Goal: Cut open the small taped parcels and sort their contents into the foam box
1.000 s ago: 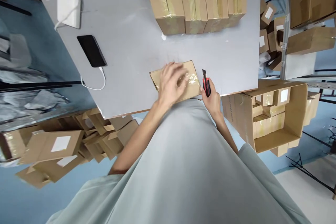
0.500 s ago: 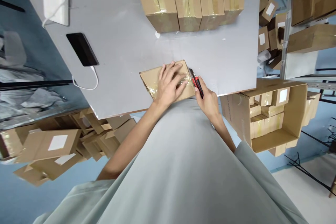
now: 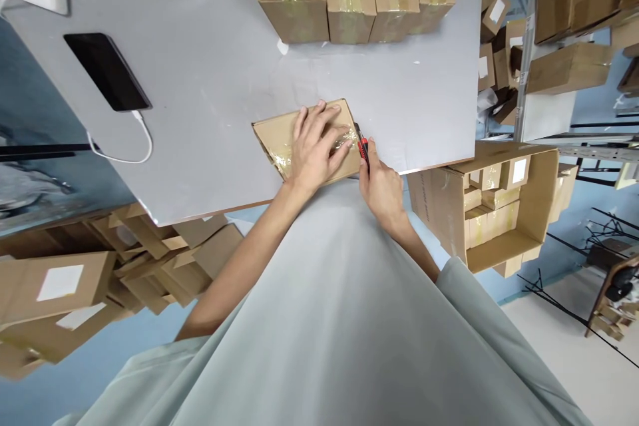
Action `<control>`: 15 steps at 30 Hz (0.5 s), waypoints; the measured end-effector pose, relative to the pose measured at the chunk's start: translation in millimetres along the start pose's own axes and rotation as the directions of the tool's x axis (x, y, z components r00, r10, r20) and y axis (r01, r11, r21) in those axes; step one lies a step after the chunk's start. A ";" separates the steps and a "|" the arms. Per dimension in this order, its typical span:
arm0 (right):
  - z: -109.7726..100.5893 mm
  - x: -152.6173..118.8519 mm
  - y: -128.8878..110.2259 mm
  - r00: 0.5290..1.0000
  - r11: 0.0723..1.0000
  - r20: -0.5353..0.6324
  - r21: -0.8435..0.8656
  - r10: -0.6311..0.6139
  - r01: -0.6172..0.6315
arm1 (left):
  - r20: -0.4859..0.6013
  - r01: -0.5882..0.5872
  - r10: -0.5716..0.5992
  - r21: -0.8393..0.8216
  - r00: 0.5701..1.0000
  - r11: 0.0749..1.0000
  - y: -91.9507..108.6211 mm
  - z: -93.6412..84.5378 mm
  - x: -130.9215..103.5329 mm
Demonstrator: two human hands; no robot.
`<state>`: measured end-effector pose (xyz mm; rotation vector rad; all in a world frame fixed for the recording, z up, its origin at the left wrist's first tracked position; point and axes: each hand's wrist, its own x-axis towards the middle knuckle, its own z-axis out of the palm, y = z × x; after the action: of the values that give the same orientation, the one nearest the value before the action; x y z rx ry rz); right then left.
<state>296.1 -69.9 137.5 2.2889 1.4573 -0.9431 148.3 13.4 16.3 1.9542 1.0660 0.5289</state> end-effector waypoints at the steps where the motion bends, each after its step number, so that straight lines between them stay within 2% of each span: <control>1: -2.1 -1.2 -3.9 1.000 1.000 0.013 -0.024 0.017 -0.017 | -0.001 -0.002 0.002 -0.005 1.000 1.000 0.1 0.2 -0.1; 9: -16.3 2.0 -24.2 0.996 0.983 0.012 -0.161 0.093 -0.089 | -0.019 -0.005 0.004 -0.036 1.000 0.999 2.0 3.6 2.3; 15: -19.7 -27.3 -18.0 0.972 0.960 0.116 -0.218 0.206 -0.178 | -0.036 -0.027 0.027 -0.010 0.999 1.000 1.1 8.3 1.4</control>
<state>280.0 -70.4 172.1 2.1241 1.1907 -0.8328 155.3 10.4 12.5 1.9593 1.0588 0.5854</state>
